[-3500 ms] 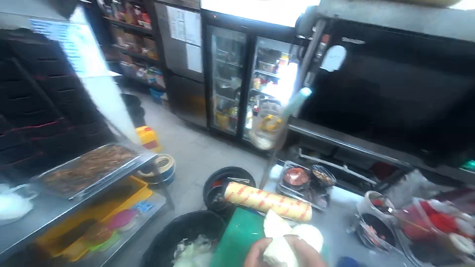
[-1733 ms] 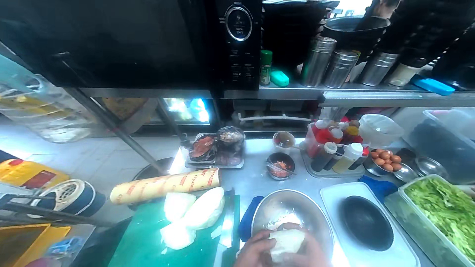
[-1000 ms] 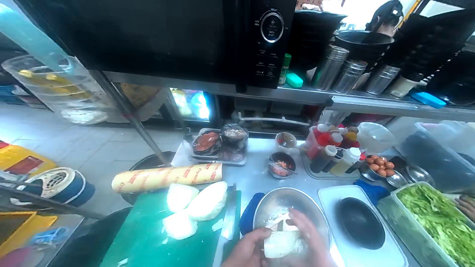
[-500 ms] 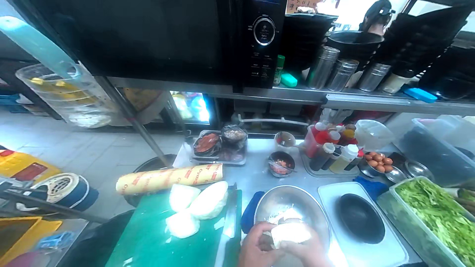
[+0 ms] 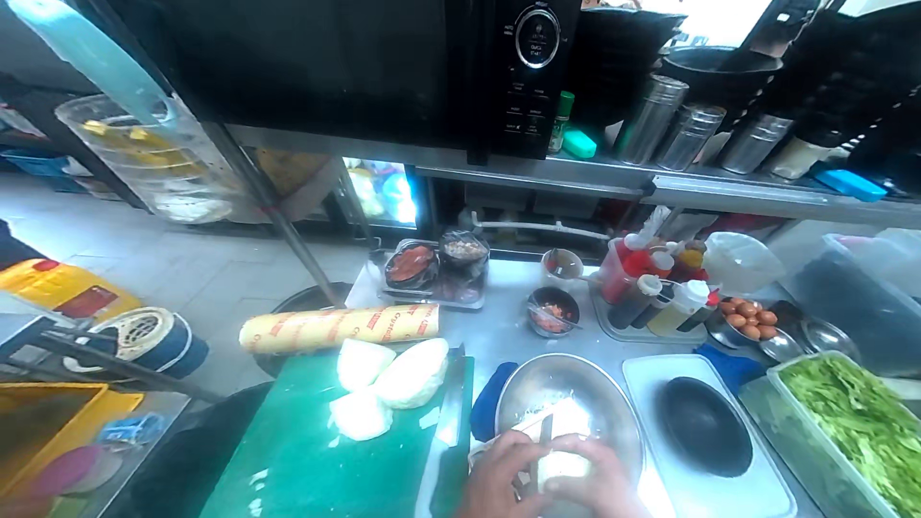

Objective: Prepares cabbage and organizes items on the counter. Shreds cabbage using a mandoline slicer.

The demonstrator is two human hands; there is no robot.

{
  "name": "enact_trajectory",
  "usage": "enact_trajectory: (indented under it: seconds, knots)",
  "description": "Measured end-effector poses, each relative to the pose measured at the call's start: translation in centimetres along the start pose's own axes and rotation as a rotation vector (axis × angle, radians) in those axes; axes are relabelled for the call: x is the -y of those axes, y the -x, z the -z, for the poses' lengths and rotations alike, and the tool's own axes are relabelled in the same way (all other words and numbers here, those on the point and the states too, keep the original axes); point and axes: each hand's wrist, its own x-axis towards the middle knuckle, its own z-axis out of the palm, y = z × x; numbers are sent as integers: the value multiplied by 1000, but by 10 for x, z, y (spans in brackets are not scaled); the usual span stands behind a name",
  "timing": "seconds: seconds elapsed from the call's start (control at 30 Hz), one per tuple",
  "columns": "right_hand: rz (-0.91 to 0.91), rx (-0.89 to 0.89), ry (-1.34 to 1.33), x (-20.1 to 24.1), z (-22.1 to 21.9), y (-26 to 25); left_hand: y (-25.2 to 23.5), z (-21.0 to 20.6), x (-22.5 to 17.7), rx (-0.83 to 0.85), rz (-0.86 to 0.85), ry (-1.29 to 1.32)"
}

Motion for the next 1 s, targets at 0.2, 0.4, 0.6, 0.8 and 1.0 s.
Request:
enact_trajectory:
  seconds: [0.2,0.4,0.6,0.8,1.0]
  knots:
    - [-171,-112,22,-28,24,-15,7,14,14,15,72,-341]
    - [-348,-217,254,-60,58,-33,41,28,56,25,335,-560]
    - [-286,-128,562,-73,46,-62,21,20,62,212,450,-424]
    - [-240,-119,737,-28,52,-71,-14,25,4,120,249,-434]
    - [-288,-108,563,4,69,-69,-67,4,-3,25,-19,-350]
